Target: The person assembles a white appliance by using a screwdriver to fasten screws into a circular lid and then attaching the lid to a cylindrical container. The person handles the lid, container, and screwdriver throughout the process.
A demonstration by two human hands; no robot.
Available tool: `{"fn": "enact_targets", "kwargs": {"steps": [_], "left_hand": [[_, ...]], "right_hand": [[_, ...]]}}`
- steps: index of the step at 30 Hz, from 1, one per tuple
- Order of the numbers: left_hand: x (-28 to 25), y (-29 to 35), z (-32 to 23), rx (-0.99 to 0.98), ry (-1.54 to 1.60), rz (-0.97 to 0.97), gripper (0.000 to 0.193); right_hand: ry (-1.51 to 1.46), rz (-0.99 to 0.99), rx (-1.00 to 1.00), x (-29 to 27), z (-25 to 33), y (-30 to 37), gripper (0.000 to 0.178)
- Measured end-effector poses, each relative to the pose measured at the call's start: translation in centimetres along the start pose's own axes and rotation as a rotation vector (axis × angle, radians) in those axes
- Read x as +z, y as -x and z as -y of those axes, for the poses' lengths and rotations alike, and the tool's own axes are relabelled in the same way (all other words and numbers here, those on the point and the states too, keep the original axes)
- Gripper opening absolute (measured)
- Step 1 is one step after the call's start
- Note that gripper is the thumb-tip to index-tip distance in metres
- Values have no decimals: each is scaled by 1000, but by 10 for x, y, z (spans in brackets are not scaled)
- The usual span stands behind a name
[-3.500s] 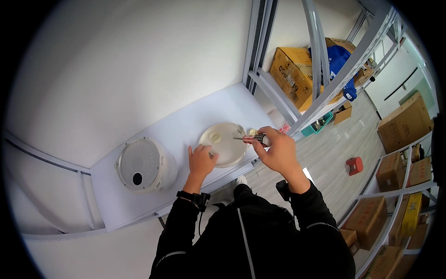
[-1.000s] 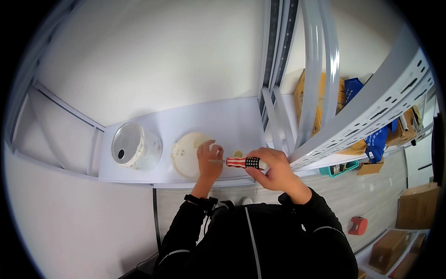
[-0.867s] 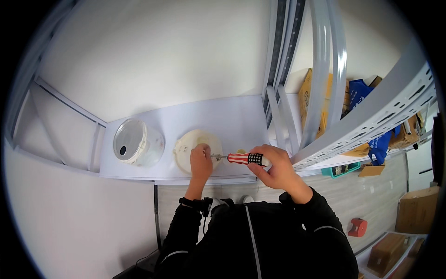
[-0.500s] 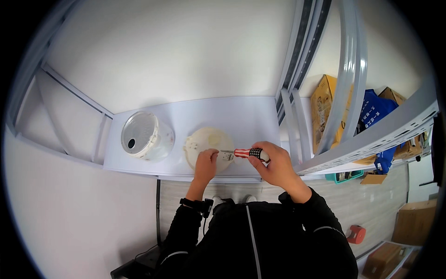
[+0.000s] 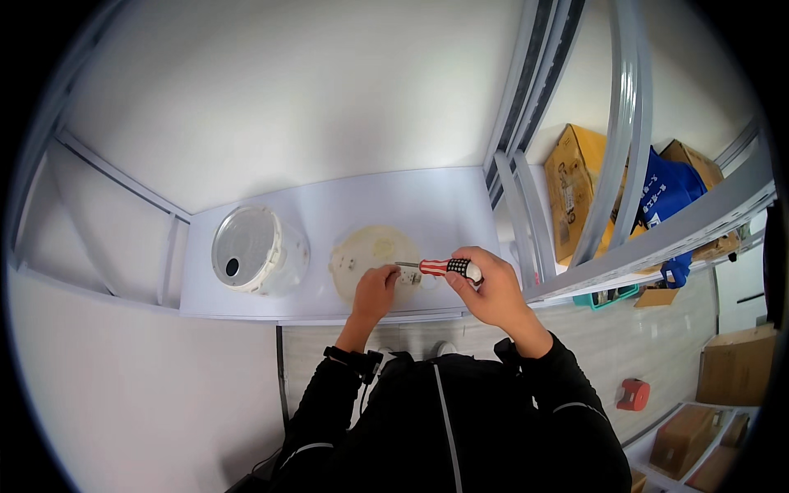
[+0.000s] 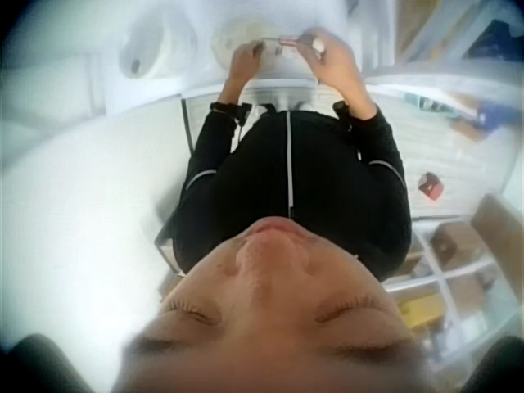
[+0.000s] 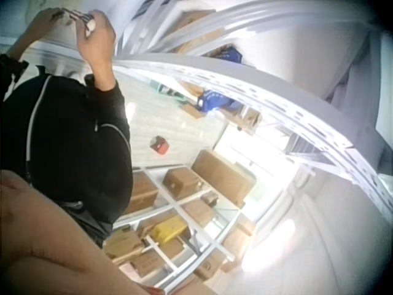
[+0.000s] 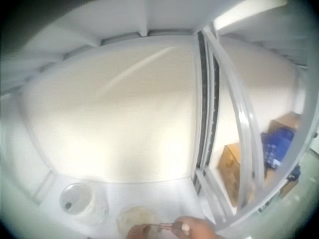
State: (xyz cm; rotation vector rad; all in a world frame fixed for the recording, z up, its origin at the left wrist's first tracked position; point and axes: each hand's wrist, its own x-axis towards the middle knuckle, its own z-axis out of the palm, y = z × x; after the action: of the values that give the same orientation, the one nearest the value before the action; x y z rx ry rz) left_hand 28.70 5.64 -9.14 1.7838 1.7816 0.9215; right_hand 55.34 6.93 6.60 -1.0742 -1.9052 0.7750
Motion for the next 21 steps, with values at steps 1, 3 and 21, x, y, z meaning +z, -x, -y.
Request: {"fn": "enact_targets", "kwargs": {"steps": [1,3,21], "left_hand": [[0,1,2,16,7,6,18],[1,2,5,60,7,9,18],[6,5,18,228,-86,-45,11]], "right_hand": [[15,-8,-7,1,1,1,29],[30,-11,-11,1,2,2,29],[68,-35,-16,15,4,7,30]]}}
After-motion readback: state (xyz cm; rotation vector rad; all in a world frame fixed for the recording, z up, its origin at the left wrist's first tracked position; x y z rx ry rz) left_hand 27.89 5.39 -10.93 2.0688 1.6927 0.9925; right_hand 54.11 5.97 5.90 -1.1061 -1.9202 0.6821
